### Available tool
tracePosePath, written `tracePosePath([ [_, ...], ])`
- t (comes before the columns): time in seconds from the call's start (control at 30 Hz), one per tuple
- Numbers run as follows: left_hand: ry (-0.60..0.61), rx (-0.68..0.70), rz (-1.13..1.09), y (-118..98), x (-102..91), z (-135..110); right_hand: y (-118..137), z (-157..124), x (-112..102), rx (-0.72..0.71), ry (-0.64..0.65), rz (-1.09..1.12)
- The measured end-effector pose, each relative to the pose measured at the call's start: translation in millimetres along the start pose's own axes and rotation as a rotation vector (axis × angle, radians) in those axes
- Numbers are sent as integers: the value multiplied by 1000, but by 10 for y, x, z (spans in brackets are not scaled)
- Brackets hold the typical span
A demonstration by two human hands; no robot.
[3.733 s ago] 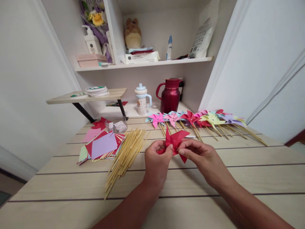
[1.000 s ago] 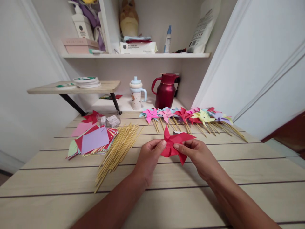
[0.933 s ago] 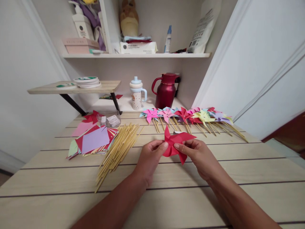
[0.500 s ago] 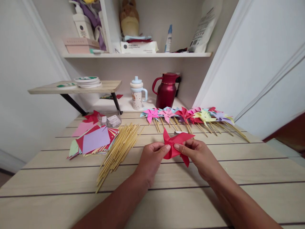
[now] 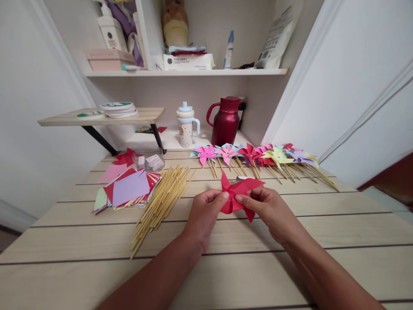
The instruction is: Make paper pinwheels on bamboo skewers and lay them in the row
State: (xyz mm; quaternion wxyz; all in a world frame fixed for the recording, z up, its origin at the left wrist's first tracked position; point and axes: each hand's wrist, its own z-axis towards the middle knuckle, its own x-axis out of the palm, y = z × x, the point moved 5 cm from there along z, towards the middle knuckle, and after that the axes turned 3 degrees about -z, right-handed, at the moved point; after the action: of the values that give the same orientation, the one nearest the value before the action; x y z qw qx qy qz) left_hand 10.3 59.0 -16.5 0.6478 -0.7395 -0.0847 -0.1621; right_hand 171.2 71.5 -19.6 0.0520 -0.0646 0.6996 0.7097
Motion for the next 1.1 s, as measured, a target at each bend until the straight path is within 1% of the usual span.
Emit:
tracePosePath([
  [0.1,-19,-18,13,7,-6,-7,-5,-5,9,16,0,20],
  [0.2,-73,-40,44,19,-36,-14,-24,-2,20,15,16,38],
  [0.3,-107,-47,12,17,-49,-30,-28,3,23,-2,34,65],
  [0.57,-39,-39,-22,15,3,-20,-9,-7,14,-8,28,51],
  [0.7,-13,-20,-35,17,22,-29,3,-11,-6,-41,-13,-18],
  [0.77,-14,-13,-29,4,38,-42,23,-18,-19,-51,-41,-58],
  [0.93,-26,6,-22,-36,91,-59,79,-45,-2,-69,-63,-131],
  [1.0,-26,13,-14,-34,102,-58,70,-54,4,-60,-86,-106],
  [1.1,-93,21,36,-20,64,-58,21,-53,18,-14,-97,-5],
])
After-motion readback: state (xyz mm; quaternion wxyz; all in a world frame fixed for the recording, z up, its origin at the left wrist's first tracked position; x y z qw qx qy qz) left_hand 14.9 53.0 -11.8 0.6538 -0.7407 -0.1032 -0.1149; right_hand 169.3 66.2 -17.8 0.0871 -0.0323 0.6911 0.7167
